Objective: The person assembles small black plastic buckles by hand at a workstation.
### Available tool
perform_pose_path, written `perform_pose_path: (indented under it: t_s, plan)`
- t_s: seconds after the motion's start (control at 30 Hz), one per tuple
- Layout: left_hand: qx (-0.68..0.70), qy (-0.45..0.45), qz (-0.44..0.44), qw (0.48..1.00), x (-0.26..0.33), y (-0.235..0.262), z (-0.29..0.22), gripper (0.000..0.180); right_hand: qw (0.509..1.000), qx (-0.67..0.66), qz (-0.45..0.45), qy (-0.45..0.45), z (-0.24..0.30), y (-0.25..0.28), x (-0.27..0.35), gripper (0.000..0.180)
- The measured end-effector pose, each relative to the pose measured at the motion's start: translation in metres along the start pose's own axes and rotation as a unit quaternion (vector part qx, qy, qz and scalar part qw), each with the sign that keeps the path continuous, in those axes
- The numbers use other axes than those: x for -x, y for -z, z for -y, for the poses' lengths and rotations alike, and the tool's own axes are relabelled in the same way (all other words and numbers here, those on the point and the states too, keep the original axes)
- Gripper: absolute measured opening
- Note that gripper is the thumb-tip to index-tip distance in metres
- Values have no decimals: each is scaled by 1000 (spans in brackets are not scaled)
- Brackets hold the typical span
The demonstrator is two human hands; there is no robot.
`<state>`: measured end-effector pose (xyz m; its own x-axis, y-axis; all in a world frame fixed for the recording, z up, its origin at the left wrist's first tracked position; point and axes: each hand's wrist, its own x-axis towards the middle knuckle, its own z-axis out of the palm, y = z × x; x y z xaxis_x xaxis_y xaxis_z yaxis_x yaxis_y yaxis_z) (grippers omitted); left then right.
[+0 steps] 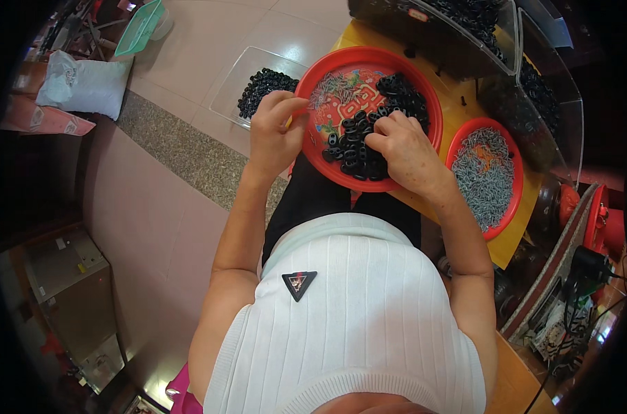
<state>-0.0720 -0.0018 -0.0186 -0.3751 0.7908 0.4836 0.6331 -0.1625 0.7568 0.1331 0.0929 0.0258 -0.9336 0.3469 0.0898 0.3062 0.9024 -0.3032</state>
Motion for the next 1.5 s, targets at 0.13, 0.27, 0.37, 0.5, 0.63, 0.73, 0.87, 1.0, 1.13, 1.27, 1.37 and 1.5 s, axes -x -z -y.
perform_pose_path:
  t_s: [0.13,0.27,0.37,0.5,0.63,0.73,0.87,1.0,1.13,1.27,1.37,1.5]
  plan:
    - [-107,-71,86,988,-12,4,-12,20,1000,3,-10,8,0,0,1,17]
    - [-132,-91,210,965,-16,-4,-21,20,999,33,-17,22,0,-3,-1,10]
    - [-166,-93,266,945,-25,-13,-21,18,999,40,-25,22,0,-6,-1,11]
    - [-205,-87,307,925,-29,-28,-11,12,999,21,-40,24,-1,-7,1,17]
    - [-242,-111,316,911,-29,-32,-16,8,992,-67,-103,20,-4,-9,4,16]
    - [-252,-157,302,906,-26,-33,-16,13,972,-159,-171,-15,0,-4,8,11]
    - [-201,-135,259,935,-23,-27,-16,20,884,-404,-157,-174,6,7,13,7]
    - [33,37,180,982,-16,-18,-30,16,730,-627,-122,-245,3,11,16,11]
    - [231,167,135,949,-8,-24,-43,13,711,-643,-142,-246,8,11,16,11]
    - [425,256,151,855,-1,-29,-48,13,680,-680,-147,-233,17,11,14,13]
    - [508,290,147,798,5,-36,-56,10,694,-658,-165,-241,25,8,12,14]
    - [506,275,127,807,8,-43,-60,9,853,-433,-233,-174,26,-7,16,18]
